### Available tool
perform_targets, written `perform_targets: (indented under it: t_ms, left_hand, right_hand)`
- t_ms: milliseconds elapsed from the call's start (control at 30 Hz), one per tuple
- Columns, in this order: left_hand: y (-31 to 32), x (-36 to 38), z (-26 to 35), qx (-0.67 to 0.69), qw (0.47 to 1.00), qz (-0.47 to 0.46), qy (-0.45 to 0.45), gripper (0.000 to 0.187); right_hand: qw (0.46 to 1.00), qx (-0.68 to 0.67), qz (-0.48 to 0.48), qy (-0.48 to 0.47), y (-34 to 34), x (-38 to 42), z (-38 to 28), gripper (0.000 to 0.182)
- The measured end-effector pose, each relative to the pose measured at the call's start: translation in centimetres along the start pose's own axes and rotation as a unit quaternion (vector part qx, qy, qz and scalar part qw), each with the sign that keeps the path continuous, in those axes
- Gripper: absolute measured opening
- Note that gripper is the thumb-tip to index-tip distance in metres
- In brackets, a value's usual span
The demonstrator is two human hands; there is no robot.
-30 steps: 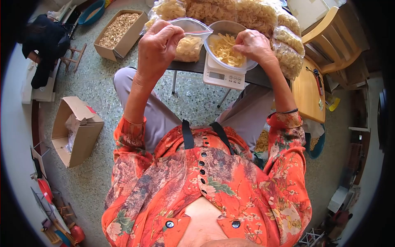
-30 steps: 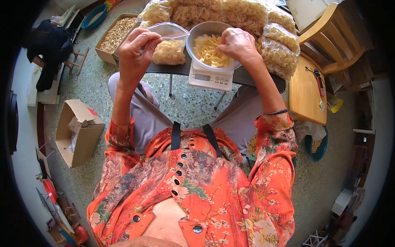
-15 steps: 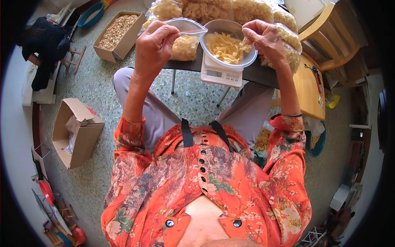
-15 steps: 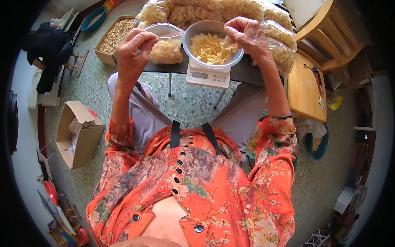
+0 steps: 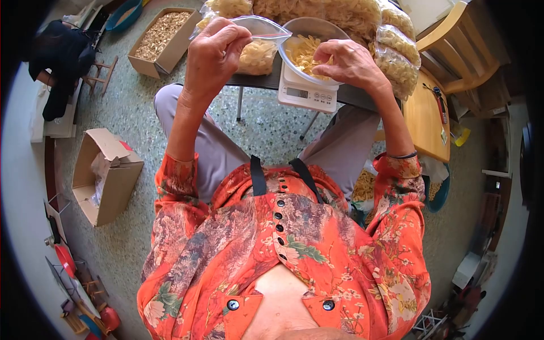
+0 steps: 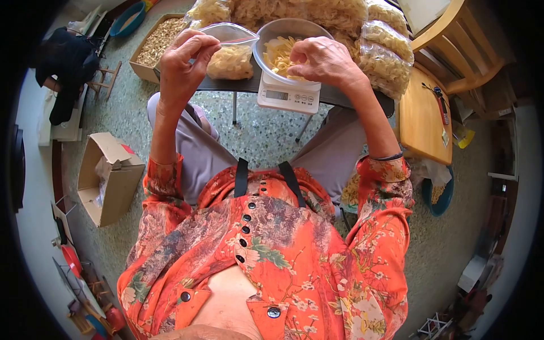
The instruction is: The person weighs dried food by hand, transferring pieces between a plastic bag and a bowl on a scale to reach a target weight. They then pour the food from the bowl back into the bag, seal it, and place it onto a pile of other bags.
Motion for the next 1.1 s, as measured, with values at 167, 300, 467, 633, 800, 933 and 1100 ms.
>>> perform_targets:
  t_ms: [167, 300, 467, 633, 800, 933, 1100]
  left_hand:
    - [0.2, -0.2, 0.2, 0.006, 1.000, -0.001, 0.004, 0.009]
    - [0.0, -0.2, 0.2, 0.011, 1.000, 0.004, 0.007, 0.009]
    - [-0.2, -0.1, 0.2, 0.008, 1.000, -0.004, -0.013, 0.009]
    - [-0.2, -0.2, 0.4, -0.016, 1.000, 0.005, -0.014, 0.010]
    - [-0.1, -0.2, 0.6, -0.001, 1.000, 0.028, -0.009, 0.012]
    - [0.3, 0.0, 0.4, -0.005, 0.999, 0.025, -0.018, 0.013]
    - [0.4, 0.2, 0.5, -0.001, 1.000, 0.019, -0.013, 0.011]
  right_hand:
    - [0.999, 0.024, -0.037, 0.032, 1.7, -1.1, 0.3, 0.026]
    - [1.000, -0.005, -0.003, 0.003, 1.8, -1.3, 0.6, 0.018]
    - [0.991, -0.136, 0.016, 0.011, 0.0, -0.4, 1.5, 0.010]
    - [0.923, -0.382, 0.040, 0.034, -1.2, 0.8, 4.4, 0.025]
    - [0.832, -0.541, 0.111, 0.052, -1.7, 1.5, 5.6, 0.022]
    - [0.770, -0.620, 0.149, -0.031, -2.8, 0.4, 5.1, 0.020]
    - [0.731, -0.657, 0.160, -0.095, -5.0, -2.0, 0.9, 0.019]
Point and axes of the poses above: each hand's wrist, its own x-axis away from the middle knuckle, its own y-axis out of the palm, z = x × y, the point moved 6 cm from there along -x, towards the middle knuckle, and after that the axes turned 8 degrees about -z, right-handed, at the moved point
